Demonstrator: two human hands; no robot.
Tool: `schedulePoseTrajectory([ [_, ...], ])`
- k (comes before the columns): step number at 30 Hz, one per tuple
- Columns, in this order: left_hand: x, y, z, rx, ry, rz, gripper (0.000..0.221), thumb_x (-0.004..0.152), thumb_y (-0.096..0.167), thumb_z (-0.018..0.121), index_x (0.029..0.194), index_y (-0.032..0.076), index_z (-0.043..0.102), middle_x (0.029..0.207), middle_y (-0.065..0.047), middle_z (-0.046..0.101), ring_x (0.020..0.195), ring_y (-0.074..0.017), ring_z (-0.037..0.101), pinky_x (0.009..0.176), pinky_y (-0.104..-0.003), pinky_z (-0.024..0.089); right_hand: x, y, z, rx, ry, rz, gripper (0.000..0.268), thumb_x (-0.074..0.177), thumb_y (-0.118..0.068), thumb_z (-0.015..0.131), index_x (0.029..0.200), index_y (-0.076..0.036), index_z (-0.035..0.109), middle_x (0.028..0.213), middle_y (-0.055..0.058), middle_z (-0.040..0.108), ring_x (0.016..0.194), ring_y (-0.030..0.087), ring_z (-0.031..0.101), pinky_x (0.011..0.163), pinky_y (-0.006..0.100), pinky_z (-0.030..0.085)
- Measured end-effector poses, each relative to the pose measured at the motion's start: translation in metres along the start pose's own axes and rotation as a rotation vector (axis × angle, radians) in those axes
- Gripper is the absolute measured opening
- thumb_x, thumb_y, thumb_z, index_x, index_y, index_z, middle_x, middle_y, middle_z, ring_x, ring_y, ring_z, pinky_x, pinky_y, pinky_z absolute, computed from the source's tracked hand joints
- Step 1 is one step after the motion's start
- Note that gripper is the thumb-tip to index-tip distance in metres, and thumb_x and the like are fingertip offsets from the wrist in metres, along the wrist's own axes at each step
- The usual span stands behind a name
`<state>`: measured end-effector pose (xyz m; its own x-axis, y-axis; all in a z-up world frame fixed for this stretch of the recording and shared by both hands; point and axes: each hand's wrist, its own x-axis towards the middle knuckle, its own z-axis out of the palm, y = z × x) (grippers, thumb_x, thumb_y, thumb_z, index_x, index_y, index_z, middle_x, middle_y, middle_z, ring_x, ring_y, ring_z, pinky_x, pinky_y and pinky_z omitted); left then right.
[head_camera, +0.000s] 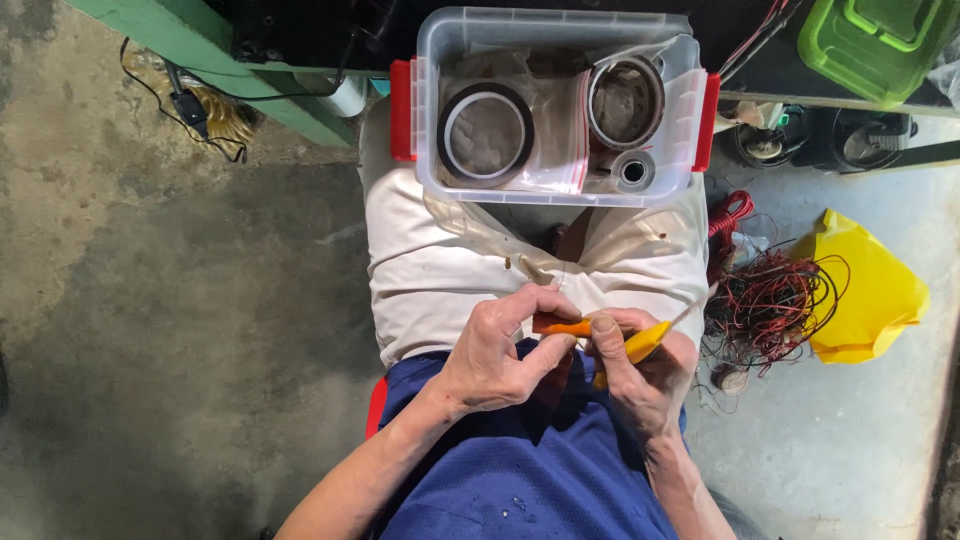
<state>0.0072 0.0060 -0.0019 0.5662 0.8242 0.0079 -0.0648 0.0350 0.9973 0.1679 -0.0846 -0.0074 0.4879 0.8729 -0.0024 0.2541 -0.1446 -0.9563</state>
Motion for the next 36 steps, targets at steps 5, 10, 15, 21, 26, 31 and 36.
schedulePoseTrajectory([
  [5,0.006,0.001,-0.010,-0.031,-0.020,-0.023,0.022,0.085,0.004,0.077,0.107,0.006,0.074,0.084,-0.008,0.075,0.081,-0.0109,0.069,0.098,-0.042,0.056,0.012,-0.008,-0.008,0.054,-0.118,0.019,0.012,0.092,-0.011,0.074,0.098,-0.001,0.078,0.071,0.008,0.073,0.058,0.006,0.056,0.054,0.021,0.052],
  [10,0.000,-0.005,-0.014,-0.144,-0.050,-0.112,0.024,0.084,0.002,0.077,0.108,-0.001,0.072,0.088,-0.013,0.075,0.088,-0.0108,0.065,0.097,-0.044,0.056,0.021,-0.023,-0.010,0.090,-0.245,-0.151,0.030,0.082,-0.007,0.082,0.111,0.000,0.076,0.107,0.017,0.071,0.075,0.015,0.065,0.063,0.028,0.057],
  [15,-0.002,-0.008,-0.011,-0.154,-0.060,-0.127,0.026,0.086,0.004,0.077,0.110,-0.001,0.071,0.093,-0.013,0.074,0.091,-0.0113,0.065,0.096,-0.041,0.057,0.018,-0.014,-0.005,-0.010,-0.222,-0.225,0.025,0.083,-0.011,0.082,0.105,-0.002,0.078,0.091,0.014,0.073,0.059,0.019,0.063,0.055,0.027,0.055],
  [21,-0.002,-0.001,-0.011,-0.128,-0.069,-0.096,0.028,0.086,0.004,0.076,0.114,0.002,0.071,0.099,-0.011,0.073,0.094,-0.0131,0.067,0.097,-0.040,0.055,0.014,-0.012,-0.003,-0.082,-0.167,-0.292,0.019,0.088,-0.016,0.078,0.102,-0.002,0.077,0.086,0.011,0.072,0.059,0.021,0.065,0.059,0.027,0.056],
  [26,-0.003,-0.001,-0.009,-0.099,-0.044,-0.015,0.028,0.086,0.002,0.075,0.114,0.002,0.070,0.091,-0.010,0.071,0.088,-0.0129,0.066,0.108,-0.051,0.049,0.010,-0.003,0.002,0.007,-0.140,-0.254,0.015,0.089,-0.011,0.078,0.099,0.000,0.076,0.083,0.012,0.071,0.058,0.020,0.064,0.060,0.027,0.057],
  [31,-0.005,-0.002,-0.009,-0.012,-0.015,0.050,0.028,0.086,0.003,0.077,0.113,0.001,0.069,0.085,-0.008,0.069,0.080,-0.0117,0.061,0.108,-0.055,0.048,0.010,-0.010,0.006,0.094,-0.155,0.011,0.019,0.096,-0.013,0.072,0.080,-0.004,0.077,0.068,0.006,0.066,0.057,0.008,0.052,0.057,0.025,0.052],
  [36,-0.005,-0.008,-0.014,0.162,-0.055,0.109,0.024,0.090,0.010,0.075,0.113,0.004,0.071,0.087,-0.010,0.072,0.080,-0.0257,0.071,0.101,-0.053,0.054,0.002,0.003,0.011,0.142,-0.104,0.157,0.030,0.097,-0.014,0.072,0.068,-0.005,0.073,0.057,0.003,0.059,0.053,0.005,0.048,0.052,0.020,0.046],
])
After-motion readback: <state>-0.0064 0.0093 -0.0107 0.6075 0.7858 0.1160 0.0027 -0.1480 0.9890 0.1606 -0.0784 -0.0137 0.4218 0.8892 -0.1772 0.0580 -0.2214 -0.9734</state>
